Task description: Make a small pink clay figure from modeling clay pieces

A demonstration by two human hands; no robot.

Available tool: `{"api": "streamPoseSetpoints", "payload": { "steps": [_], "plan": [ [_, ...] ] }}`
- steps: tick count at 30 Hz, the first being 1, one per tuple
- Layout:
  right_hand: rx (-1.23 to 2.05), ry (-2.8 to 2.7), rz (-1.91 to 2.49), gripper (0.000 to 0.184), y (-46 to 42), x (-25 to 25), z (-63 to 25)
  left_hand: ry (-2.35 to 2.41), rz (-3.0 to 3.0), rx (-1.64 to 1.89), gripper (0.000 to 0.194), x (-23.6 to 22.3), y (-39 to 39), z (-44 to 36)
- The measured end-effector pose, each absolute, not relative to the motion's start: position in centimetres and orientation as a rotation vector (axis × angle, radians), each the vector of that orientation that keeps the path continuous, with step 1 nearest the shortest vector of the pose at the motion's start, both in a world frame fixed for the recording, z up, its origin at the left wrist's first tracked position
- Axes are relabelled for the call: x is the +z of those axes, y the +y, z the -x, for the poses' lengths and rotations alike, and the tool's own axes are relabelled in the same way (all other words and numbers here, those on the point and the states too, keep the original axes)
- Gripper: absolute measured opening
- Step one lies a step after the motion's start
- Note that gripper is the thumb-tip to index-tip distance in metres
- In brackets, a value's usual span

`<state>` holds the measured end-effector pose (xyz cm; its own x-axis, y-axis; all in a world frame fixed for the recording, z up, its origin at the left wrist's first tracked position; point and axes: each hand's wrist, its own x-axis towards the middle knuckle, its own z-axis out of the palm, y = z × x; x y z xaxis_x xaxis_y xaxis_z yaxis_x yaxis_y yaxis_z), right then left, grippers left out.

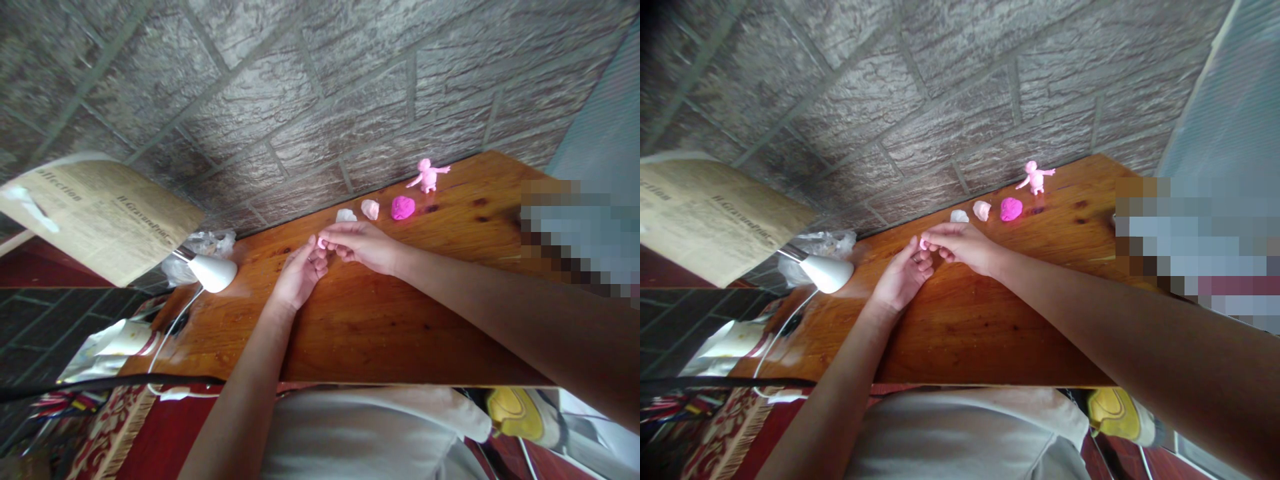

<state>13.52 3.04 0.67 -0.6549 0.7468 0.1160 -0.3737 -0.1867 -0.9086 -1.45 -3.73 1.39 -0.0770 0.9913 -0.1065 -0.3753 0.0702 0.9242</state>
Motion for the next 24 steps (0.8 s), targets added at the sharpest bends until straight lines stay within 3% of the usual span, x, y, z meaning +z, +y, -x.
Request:
{"api": "streamPoseSetpoints", "payload": {
  "steps": [16,24],
  "plan": [
    [1.883,-1.413,0.384,0.027,2.91,0.52,-13.32,1.053,-0.886,1.380,0.024,1.14,-3.85,1.51],
    [1.837,-1.413,0.392,0.025,3.00,0.36,-13.23,1.064,-0.856,1.380,0.030,1.04,-3.65,1.56]
  ]
}}
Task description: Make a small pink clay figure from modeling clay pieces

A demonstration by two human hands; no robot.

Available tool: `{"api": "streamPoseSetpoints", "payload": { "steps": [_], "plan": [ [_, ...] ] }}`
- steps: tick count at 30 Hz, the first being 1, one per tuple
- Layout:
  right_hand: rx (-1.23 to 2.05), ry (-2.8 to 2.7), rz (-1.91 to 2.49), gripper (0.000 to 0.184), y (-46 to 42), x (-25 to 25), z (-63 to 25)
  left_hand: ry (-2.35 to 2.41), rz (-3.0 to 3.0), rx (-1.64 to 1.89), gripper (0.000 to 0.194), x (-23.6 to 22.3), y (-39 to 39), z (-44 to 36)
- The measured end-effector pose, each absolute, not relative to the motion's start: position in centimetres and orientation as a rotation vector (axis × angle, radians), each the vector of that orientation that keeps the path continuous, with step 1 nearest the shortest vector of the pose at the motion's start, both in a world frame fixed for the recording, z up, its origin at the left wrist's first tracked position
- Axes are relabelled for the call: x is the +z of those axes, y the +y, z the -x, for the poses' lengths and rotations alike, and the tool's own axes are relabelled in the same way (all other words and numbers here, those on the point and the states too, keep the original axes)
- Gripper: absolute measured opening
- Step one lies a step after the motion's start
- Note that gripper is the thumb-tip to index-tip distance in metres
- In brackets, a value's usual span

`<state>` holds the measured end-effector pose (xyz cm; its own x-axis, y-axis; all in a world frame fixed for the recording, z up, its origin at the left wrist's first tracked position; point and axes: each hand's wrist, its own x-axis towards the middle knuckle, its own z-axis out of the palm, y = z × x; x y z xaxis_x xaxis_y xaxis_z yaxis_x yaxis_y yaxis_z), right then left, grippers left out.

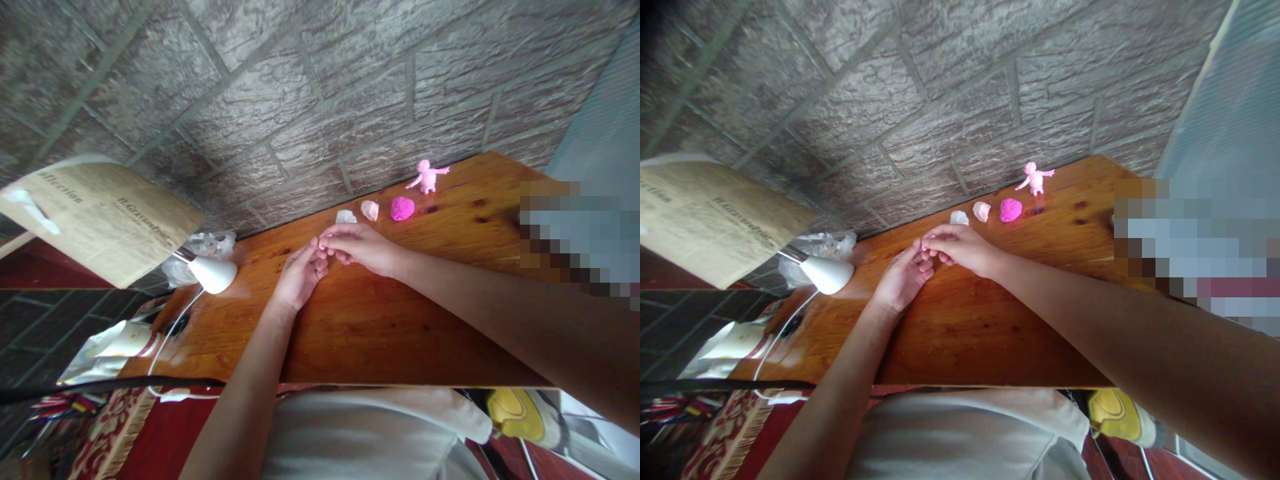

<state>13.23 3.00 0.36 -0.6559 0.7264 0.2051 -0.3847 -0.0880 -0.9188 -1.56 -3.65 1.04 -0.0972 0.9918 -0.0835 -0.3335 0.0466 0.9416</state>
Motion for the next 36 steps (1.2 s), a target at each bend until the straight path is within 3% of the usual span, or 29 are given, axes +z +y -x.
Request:
{"api": "streamPoseSetpoints", "payload": {
  "steps": [18,36],
  "plan": [
    [1.829,-1.379,0.414,0.032,3.40,-0.08,-13.09,1.080,-0.873,1.371,0.027,1.09,-3.80,1.49],
    [1.797,-1.433,0.434,0.022,3.46,0.05,-13.22,1.084,-0.866,1.356,0.027,1.04,-3.77,1.52]
  ]
}}
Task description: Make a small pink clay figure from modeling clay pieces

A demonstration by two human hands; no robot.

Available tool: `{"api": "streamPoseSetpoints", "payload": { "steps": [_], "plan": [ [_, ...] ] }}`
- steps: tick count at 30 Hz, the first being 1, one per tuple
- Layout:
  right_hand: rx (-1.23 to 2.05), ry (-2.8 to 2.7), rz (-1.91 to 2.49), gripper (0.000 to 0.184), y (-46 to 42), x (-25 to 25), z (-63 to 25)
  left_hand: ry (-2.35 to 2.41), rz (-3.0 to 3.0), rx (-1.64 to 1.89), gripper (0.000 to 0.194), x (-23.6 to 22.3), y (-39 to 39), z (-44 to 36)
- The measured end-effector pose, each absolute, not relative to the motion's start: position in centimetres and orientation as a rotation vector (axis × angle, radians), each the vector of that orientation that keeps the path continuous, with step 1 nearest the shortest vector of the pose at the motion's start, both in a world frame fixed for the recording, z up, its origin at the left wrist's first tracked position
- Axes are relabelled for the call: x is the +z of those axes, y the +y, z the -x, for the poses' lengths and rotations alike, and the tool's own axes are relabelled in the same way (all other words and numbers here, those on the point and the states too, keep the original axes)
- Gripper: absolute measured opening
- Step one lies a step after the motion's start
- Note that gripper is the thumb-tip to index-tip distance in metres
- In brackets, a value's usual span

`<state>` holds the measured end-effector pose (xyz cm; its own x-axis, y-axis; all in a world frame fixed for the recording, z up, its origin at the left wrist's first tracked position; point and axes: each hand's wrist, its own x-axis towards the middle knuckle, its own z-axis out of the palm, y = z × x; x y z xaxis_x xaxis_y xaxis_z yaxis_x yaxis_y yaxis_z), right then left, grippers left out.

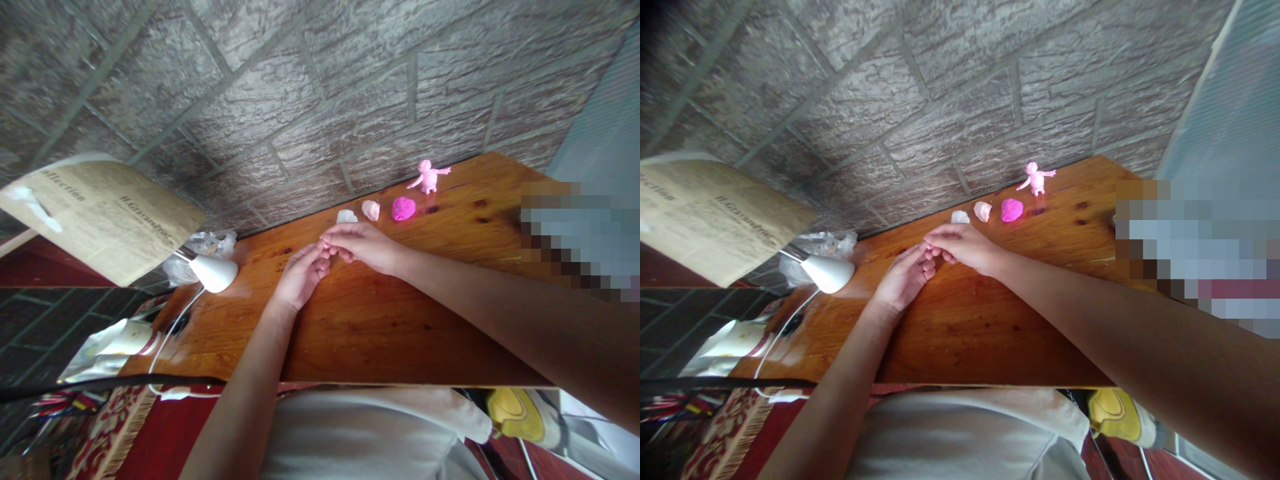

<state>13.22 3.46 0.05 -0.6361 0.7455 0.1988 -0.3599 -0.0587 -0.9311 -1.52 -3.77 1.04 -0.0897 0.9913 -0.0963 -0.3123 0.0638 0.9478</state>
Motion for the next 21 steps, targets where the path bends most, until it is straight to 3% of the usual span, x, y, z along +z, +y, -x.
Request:
{"api": "streamPoseSetpoints", "payload": {
  "steps": [12,21],
  "plan": [
    [1.848,-1.201,0.593,0.015,3.44,0.41,-13.28,1.129,-0.812,1.372,0.033,1.26,-3.79,1.25],
    [1.829,-1.226,0.568,0.023,3.65,-0.02,-13.08,1.134,-0.823,1.358,0.036,1.37,-3.86,1.15]
  ]
}}
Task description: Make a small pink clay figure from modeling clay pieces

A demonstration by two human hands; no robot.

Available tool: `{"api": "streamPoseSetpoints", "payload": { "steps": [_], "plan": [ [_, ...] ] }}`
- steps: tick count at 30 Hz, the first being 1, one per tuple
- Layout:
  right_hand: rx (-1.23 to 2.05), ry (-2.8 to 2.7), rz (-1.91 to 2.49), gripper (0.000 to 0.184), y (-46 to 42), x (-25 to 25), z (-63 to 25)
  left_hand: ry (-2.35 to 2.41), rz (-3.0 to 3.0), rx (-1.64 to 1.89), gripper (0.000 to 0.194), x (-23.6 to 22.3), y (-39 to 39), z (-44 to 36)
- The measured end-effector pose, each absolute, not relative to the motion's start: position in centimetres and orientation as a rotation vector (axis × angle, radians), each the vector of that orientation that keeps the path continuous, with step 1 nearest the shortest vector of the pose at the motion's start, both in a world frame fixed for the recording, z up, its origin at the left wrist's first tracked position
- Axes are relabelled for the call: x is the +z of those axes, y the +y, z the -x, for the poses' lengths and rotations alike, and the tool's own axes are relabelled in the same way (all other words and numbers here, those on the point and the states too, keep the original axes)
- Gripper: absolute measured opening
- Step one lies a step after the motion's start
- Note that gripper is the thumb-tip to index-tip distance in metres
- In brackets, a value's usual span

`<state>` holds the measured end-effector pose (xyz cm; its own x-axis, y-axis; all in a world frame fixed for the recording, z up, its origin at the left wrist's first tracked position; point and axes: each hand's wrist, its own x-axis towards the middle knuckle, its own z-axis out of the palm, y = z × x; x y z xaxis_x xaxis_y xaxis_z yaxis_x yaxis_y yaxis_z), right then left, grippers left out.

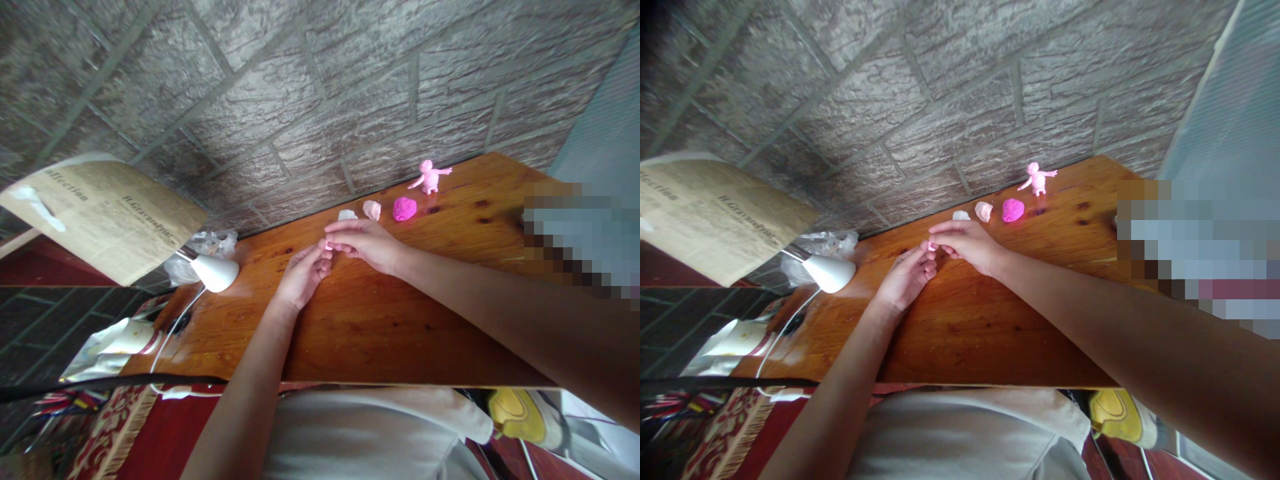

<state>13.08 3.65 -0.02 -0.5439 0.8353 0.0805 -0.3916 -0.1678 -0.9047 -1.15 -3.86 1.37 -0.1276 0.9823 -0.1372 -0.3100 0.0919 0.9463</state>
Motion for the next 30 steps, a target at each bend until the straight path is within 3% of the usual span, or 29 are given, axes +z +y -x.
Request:
{"api": "streamPoseSetpoints", "payload": {
  "steps": [30],
  "plan": [
    [1.793,-1.225,0.502,0.021,3.63,-0.03,-12.95,1.127,-0.942,1.375,0.032,1.39,-3.84,0.83]
  ]
}}
